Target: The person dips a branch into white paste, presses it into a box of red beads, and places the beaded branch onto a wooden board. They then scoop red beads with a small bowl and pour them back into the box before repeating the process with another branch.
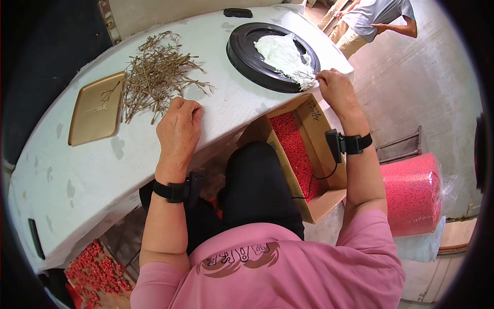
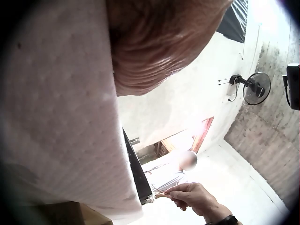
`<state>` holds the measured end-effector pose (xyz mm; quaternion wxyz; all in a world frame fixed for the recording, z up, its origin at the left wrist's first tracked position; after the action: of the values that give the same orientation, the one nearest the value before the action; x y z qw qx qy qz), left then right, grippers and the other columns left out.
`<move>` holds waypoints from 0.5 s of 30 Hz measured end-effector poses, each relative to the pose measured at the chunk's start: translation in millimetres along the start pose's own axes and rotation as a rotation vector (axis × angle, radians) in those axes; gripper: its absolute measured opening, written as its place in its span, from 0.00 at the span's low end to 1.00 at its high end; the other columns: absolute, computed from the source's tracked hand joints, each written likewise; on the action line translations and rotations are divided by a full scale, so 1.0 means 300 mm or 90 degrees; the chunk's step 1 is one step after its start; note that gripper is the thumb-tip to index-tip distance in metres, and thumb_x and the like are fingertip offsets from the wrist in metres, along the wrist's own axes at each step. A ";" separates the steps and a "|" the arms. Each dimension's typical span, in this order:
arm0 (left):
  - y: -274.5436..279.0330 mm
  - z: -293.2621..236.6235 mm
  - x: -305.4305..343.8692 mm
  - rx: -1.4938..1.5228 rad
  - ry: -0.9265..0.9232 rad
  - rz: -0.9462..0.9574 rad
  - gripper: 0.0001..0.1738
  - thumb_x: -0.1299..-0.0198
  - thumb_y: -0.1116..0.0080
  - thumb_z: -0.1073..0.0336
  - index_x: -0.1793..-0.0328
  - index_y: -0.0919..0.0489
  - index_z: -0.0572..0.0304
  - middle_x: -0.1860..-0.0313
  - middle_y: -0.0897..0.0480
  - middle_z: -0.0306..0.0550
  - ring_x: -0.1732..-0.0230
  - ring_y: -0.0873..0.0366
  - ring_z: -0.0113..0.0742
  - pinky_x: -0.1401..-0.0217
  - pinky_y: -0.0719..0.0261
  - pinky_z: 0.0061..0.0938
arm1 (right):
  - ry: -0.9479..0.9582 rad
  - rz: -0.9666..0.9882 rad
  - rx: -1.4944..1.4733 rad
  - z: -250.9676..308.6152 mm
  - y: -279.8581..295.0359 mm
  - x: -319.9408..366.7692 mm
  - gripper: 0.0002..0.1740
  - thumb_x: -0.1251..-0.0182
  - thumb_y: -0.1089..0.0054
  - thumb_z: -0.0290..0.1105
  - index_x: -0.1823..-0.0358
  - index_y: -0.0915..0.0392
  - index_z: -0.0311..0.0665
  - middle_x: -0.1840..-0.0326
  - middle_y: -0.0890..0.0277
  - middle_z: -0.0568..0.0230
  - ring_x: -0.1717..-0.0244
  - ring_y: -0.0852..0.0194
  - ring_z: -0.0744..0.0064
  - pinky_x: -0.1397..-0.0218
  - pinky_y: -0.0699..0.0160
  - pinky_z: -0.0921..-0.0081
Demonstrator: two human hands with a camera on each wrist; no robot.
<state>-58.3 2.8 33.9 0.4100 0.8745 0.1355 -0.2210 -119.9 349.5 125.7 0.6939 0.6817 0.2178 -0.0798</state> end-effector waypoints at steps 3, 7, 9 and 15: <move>0.000 -0.001 0.000 0.000 0.004 0.002 0.04 0.39 0.36 0.66 0.60 0.16 0.56 0.62 0.18 0.43 0.64 0.18 0.46 0.62 0.23 0.35 | -0.016 -0.062 -0.028 0.005 0.044 -0.019 0.11 0.32 0.45 0.31 0.60 0.14 0.36 0.63 0.18 0.48 0.57 0.18 0.48 0.48 0.20 0.58; 0.001 -0.001 0.000 0.010 0.013 0.008 0.04 0.39 0.36 0.66 0.60 0.16 0.55 0.62 0.19 0.42 0.63 0.18 0.46 0.62 0.23 0.35 | 0.007 -0.205 -0.084 0.046 0.039 -0.073 0.09 0.33 0.43 0.29 0.61 0.14 0.36 0.64 0.18 0.48 0.60 0.18 0.47 0.51 0.18 0.59; -0.001 0.000 0.000 0.001 0.015 0.009 0.04 0.39 0.36 0.65 0.60 0.16 0.55 0.62 0.19 0.42 0.63 0.18 0.45 0.62 0.23 0.35 | 0.025 -0.194 -0.096 0.043 -0.032 -0.112 0.09 0.33 0.43 0.30 0.62 0.13 0.37 0.64 0.18 0.48 0.60 0.18 0.47 0.51 0.18 0.59; 0.003 0.000 0.001 0.008 0.022 0.013 0.05 0.39 0.36 0.65 0.60 0.16 0.55 0.62 0.19 0.42 0.63 0.18 0.45 0.61 0.23 0.35 | 0.035 -0.040 0.043 0.048 -0.188 -0.172 0.11 0.32 0.46 0.31 0.61 0.12 0.39 0.61 0.18 0.48 0.57 0.16 0.50 0.47 0.18 0.59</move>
<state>-57.7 2.4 34.3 0.4046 0.8819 0.1325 -0.2025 -186.3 322.5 95.2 0.6617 0.6993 0.2550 -0.0900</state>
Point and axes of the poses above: each hand's wrist, its own x-axis away from the middle knuckle, its own y-axis out of the back of the hand, z = x × y, the point moved 5 cm from there along -x, towards the middle knuckle
